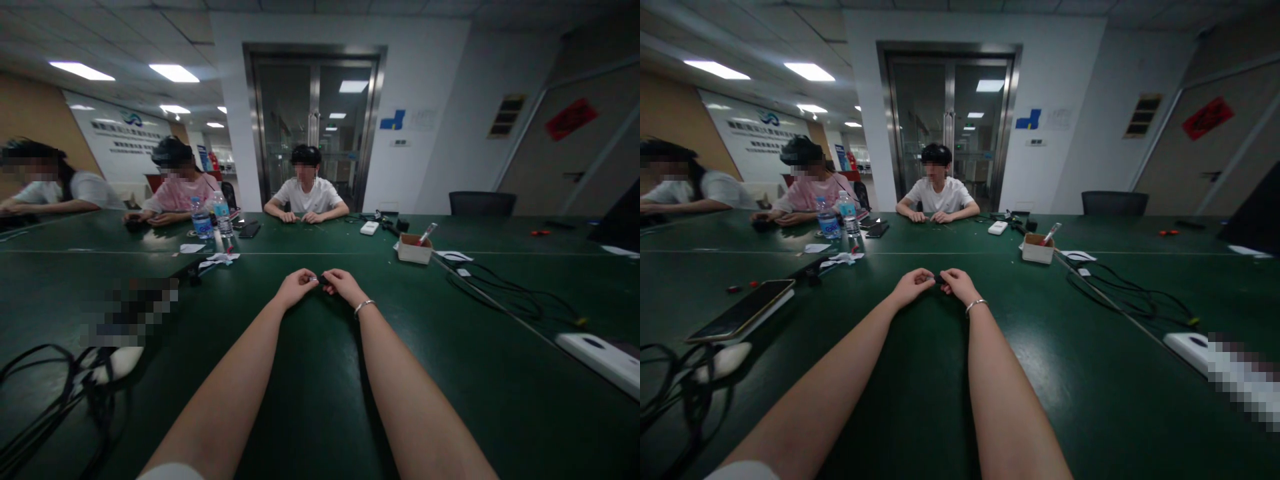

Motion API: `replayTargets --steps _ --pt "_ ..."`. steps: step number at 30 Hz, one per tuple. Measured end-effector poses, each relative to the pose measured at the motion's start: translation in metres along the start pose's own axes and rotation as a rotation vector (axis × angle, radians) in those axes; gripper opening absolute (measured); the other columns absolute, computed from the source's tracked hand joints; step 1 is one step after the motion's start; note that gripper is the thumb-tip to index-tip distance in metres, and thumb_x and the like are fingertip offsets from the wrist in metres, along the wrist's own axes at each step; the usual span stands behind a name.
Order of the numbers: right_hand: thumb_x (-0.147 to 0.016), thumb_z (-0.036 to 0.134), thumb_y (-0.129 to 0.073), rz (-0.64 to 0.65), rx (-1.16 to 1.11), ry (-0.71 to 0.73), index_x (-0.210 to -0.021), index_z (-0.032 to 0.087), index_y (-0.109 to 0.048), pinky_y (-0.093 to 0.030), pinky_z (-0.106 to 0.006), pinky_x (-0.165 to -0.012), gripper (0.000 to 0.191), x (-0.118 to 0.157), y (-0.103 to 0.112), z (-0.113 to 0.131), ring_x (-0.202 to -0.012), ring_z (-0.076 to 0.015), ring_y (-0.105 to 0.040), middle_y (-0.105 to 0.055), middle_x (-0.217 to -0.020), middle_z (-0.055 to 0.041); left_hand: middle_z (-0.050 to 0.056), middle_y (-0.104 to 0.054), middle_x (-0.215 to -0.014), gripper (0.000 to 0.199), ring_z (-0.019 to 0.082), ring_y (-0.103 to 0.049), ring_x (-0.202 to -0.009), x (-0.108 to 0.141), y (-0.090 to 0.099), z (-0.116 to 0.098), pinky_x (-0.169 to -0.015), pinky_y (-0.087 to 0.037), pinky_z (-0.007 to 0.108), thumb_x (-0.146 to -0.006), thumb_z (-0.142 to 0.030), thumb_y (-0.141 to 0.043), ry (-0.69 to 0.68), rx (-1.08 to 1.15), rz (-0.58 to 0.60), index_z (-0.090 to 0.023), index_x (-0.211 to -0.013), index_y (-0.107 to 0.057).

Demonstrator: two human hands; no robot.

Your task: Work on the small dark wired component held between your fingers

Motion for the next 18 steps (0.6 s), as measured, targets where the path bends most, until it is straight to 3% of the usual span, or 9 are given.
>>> replayTargets --steps 14,18 --pt "-0.088 0.022 -0.057 0.006 0.013 0.008 -0.085 0.012 -0.062 -0.046 -0.013 -0.044 0.011 -0.0006 -0.0003 -0.0009 -0.042 -0.0061 -0.055 -0.062 -0.052 0.0012 0.005 -0.065 -0.088 0.033 0.013 -0.058 -0.071 0.0013 0.0052 -0.0062 -0.071 -0.047 0.028 -0.069 -0.037 -0.07 -0.032 -0.02 -0.033 -0.017 -0.093 -0.064" --pt "-0.088 0.022 -0.058 -0.003 0.01 0.006 -0.084 0.013 -0.062 -0.046 -0.013 -0.044 0.011 -0.0007 0.0001 -0.0013 -0.042 -0.0061 -0.055 -0.062 -0.052 0.001 0.005 -0.066 -0.087 0.034 0.015 -0.06 -0.077 0.0009 0.0021 -0.0063 -0.074 -0.047 0.029 -0.073 -0.044 -0.065 -0.009 0.034 -0.005 -0.016 -0.092 -0.063"
Point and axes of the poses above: each hand's wrist, its own x-axis away from the middle knuckle, its own y-axis out of the back of the hand, z = x × y, the point moved 8 cm from there along -x, towards the middle knuckle
